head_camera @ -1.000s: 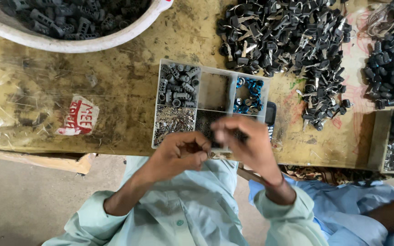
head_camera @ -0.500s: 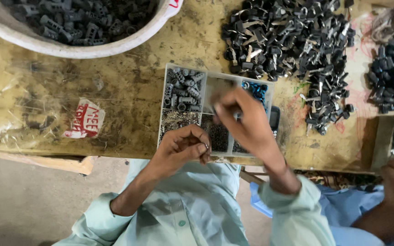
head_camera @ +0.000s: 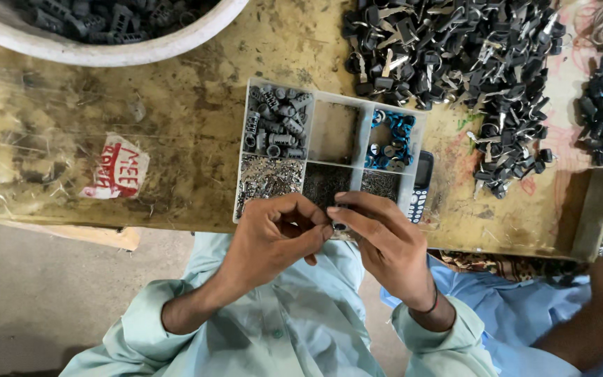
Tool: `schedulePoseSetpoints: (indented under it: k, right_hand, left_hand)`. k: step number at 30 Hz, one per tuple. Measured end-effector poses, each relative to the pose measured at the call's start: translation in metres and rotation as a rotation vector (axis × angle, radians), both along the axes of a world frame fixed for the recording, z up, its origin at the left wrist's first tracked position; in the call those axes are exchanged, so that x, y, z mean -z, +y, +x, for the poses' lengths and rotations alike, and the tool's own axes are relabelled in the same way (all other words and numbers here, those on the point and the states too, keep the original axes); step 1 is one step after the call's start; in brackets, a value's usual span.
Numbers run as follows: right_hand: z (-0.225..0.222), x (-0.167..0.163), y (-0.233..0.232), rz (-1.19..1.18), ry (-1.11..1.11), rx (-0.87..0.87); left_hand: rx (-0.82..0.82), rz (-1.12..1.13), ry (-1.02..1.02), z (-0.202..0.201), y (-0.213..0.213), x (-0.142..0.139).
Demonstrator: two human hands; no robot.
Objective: The person assembles lock cylinders by hand, picking small metal components from a compartmentalized tray and inserting them into a cylindrical housing. The person repeatedly picks, aligns, and inserts parts, then places the assembled units on the table.
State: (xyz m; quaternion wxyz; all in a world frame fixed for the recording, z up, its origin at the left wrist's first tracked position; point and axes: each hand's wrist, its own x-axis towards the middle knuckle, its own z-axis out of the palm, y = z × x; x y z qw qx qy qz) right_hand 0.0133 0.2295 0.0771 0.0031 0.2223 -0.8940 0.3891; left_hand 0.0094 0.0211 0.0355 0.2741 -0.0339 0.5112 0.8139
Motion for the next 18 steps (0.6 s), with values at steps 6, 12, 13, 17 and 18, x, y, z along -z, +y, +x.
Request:
schedulePoseSetpoints:
  k: [6, 12, 13, 17, 18]
  right_hand:
    - [0.002, 0.001, 0.011, 0.1, 0.108, -0.062]
    - [0.003, -0.002, 0.016, 0.115, 0.138, -0.091]
    - [0.004, -0.002, 0.016, 0.121, 0.142, -0.093]
    - [0.006, -0.005, 0.011, 0.201, 0.099, -0.085]
    - [0.007, -0.005, 0.006, 0.203, 0.106, -0.029]
  left_hand:
    - [0.029, -0.176, -0.05, 0.001, 0.002, -0.007]
    - [0.055, -0.092, -0.062, -0.001, 0.002, -0.002]
    - [0.033, -0.097, -0.063, 0.0, 0.003, -0.002]
    - [-0.124, -0.189, 0.215, 0.008, 0.012, -0.007]
    - [-0.176, -0.228, 0.357, 0.01, 0.014, -0.008]
